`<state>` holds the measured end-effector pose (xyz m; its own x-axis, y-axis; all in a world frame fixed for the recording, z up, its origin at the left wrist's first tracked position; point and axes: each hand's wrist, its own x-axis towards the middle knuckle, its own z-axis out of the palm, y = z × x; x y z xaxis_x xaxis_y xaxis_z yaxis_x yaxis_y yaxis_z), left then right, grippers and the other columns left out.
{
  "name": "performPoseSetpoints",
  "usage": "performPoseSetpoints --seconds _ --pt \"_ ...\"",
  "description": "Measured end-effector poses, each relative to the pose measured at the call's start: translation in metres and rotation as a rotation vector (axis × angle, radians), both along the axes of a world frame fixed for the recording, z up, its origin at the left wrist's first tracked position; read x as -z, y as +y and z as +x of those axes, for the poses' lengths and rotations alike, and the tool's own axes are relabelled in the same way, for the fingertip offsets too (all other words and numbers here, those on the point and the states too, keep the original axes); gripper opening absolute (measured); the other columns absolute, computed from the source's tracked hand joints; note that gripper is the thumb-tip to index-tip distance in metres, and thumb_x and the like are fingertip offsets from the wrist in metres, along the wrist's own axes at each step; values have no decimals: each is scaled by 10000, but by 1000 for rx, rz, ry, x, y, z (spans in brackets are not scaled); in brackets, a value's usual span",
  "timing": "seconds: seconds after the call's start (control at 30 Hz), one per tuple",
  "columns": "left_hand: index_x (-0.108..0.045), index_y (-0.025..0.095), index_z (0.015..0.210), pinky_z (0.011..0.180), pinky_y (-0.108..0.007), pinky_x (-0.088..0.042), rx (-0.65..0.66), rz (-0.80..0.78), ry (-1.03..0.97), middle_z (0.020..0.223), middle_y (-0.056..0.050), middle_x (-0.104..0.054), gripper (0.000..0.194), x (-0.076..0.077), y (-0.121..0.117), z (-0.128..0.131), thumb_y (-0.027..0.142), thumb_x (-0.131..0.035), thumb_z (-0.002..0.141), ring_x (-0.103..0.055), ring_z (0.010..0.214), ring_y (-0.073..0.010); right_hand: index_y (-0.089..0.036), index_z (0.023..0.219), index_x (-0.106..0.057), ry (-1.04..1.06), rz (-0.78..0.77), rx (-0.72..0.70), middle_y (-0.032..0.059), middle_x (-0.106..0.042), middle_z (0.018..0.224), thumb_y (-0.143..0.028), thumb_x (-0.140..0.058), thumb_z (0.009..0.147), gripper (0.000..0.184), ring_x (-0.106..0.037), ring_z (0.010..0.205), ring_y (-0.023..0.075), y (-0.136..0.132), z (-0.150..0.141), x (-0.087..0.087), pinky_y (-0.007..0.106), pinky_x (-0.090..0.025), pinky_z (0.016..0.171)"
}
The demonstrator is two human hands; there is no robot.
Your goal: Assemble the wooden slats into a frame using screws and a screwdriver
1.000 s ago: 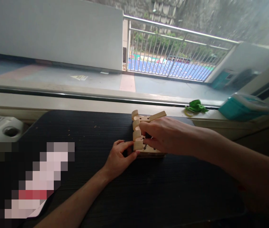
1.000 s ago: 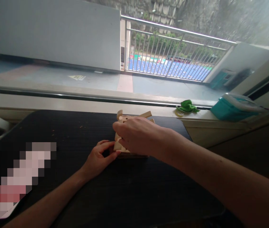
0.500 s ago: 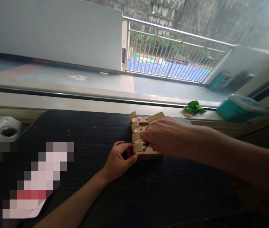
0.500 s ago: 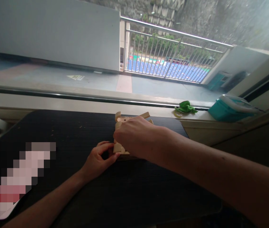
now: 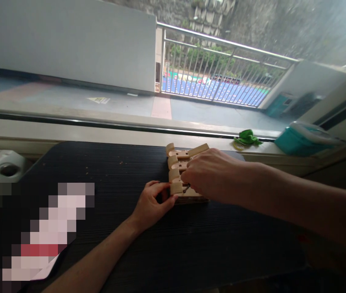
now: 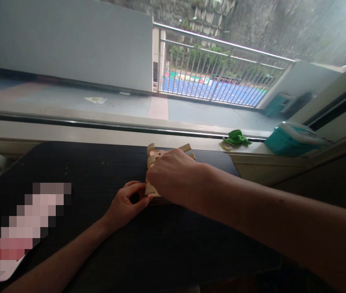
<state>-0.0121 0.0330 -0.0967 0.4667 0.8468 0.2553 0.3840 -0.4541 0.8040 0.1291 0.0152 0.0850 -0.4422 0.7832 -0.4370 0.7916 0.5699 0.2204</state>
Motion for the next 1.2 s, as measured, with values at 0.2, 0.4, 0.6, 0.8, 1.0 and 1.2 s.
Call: performPoseSetpoints --seconds 0.2,0.4,0.6,0.8,1.0,1.2 --pt "-659 179 902 877 -374 -429 -1 -2 2 634 2 -608 297 0 1 0 406 -594 721 -578 813 -191 -173 696 -642 -7 -4 -8 44 -636 720 -108 -593 700 81 -585 703 183 3 -1 -3 256 -352 532" --pt "-655 177 918 898 -386 -419 7 5 8 690 -9 -641 305 3 2 -1 405 -590 727 -586 819 -193 -157 675 -644 -74 -4 15 66 -621 644 -135 -578 703 75 -595 633 191 6 -1 -4 254 -338 486" --pt "-651 174 926 901 -391 -418 7 -13 5 697 -10 -638 325 4 1 -1 422 -591 725 -588 792 -188 -165 692 -644 -8 70 12 47 -585 570 -140 -578 681 72 -577 585 187 6 7 -4 251 -324 465" --pt "-647 177 900 920 -395 -403 13 -25 7 631 6 -592 294 2 1 0 409 -591 728 -581 808 -189 -138 678 -637 -12 42 5 54 -581 579 -139 -582 690 56 -582 615 181 6 4 -5 241 -330 486" --pt "-647 182 905 904 -383 -414 18 -27 1 644 4 -604 281 1 1 0 393 -593 727 -578 801 -184 -161 632 -612 -29 37 -28 39 -594 605 -129 -586 693 74 -571 599 177 6 1 0 253 -326 478" --pt "-656 175 883 863 -366 -438 10 -34 7 659 -5 -611 274 -2 0 0 384 -591 717 -578 781 -182 -172 592 -580 -117 64 -88 25 -579 604 -133 -603 692 109 -542 540 162 6 -10 3 270 -333 469"
